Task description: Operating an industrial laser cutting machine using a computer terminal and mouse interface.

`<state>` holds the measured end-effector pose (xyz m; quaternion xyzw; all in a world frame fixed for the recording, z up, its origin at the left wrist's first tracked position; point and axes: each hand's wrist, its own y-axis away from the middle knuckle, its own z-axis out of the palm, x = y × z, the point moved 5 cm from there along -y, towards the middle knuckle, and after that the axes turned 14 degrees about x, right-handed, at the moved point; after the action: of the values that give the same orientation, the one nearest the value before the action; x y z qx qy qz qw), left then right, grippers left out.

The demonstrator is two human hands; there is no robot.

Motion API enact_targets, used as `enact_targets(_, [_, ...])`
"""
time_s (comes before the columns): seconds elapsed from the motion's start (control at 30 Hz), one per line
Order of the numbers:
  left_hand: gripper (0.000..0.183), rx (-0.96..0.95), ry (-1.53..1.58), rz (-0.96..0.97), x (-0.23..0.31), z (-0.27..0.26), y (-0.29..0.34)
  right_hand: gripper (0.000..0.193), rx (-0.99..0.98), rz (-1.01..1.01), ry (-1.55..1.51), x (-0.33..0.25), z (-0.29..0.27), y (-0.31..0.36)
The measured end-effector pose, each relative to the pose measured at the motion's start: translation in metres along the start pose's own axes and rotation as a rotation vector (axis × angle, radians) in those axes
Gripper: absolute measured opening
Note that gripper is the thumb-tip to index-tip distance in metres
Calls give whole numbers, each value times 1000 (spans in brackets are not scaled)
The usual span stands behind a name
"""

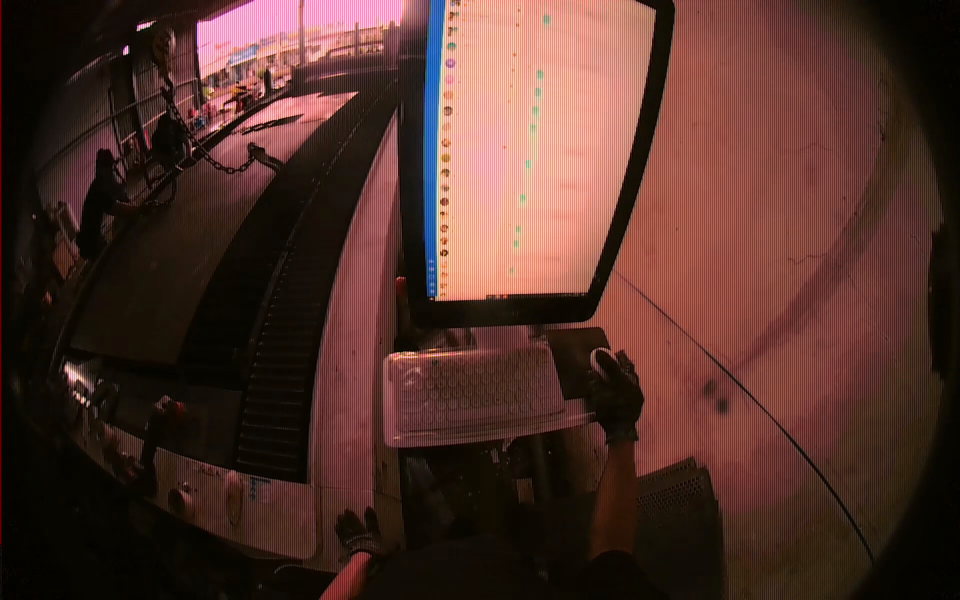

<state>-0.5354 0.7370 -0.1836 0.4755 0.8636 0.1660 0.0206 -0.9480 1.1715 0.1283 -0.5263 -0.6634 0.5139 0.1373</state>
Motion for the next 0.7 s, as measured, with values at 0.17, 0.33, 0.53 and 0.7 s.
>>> enact_targets(0.17, [137, 11, 25, 18, -2, 8, -3, 56, -17, 17, 20, -3, -1, -2])
enact_targets(0.33, [131, -36, -35, -3, 4, 0, 0, 52, 9, 66, -59, -1, -3, 0])
enact_targets(0.53, [131, -66, -30, -96, 9, -11, -3, 46, 65, 45, 7, 0, -4, 1])
enact_targets(0.7, [132, -118, -104, -58, 6, 5, -7, 43, 44, 146, 1, 3, -4, 2])
